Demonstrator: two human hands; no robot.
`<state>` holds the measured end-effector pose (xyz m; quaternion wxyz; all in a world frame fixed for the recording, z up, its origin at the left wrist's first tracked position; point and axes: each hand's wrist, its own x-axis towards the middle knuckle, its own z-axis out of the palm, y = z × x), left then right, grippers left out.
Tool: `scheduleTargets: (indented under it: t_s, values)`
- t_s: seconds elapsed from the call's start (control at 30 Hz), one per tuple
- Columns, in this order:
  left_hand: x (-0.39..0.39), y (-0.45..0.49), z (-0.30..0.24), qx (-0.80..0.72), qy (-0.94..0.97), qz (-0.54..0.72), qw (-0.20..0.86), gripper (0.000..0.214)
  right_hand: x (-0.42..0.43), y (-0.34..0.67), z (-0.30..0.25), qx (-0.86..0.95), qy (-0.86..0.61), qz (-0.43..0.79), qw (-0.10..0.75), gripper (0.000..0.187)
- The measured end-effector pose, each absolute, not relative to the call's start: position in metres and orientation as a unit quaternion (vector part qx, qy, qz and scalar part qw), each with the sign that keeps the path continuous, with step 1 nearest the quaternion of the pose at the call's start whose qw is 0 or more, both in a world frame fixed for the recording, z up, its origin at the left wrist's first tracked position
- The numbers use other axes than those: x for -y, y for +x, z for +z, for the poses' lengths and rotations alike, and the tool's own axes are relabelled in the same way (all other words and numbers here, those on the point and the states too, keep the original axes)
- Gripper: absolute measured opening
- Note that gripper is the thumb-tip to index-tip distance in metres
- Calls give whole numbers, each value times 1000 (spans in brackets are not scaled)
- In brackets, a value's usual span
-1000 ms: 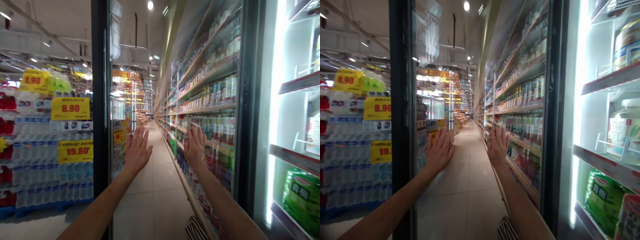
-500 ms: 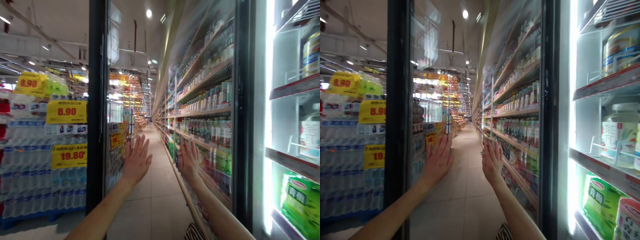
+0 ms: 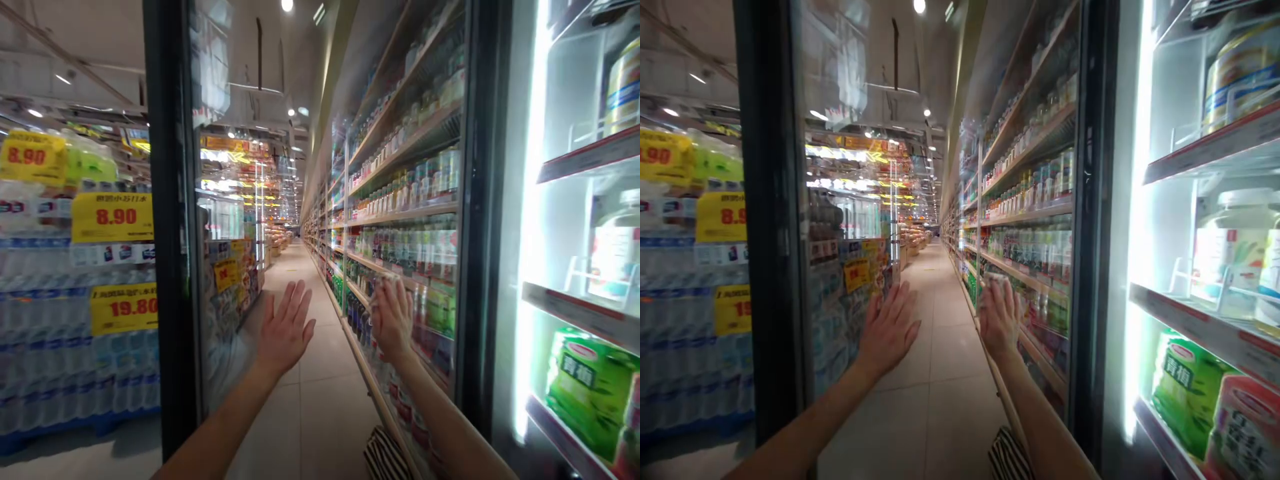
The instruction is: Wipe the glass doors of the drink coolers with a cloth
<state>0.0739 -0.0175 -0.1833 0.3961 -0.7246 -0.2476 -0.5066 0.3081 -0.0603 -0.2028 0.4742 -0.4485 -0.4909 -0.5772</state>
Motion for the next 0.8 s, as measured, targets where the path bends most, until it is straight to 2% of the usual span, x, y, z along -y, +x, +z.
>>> scheduleTargets:
  t_s: [0.1,0.3,0.47,0.67,0.8]
  values:
    - [18,74,-184,250,-727,-503,395,64,61,314,-204,418,-469,-579,520,48]
    - [21,75,-183,249,-729,-504,390,68,61,315,-212,523,-445,-577,442,47]
    - [22,75,-183,252,-732,-501,387,67,64,342,-211,399,-489,-558,539,49]
    - [20,75,-184,251,-726,-506,392,67,64,313,-220,533,-435,-563,458,54]
    - [21,75,-183,253,-725,-503,396,68,63,309,-217,475,-449,-565,505,54]
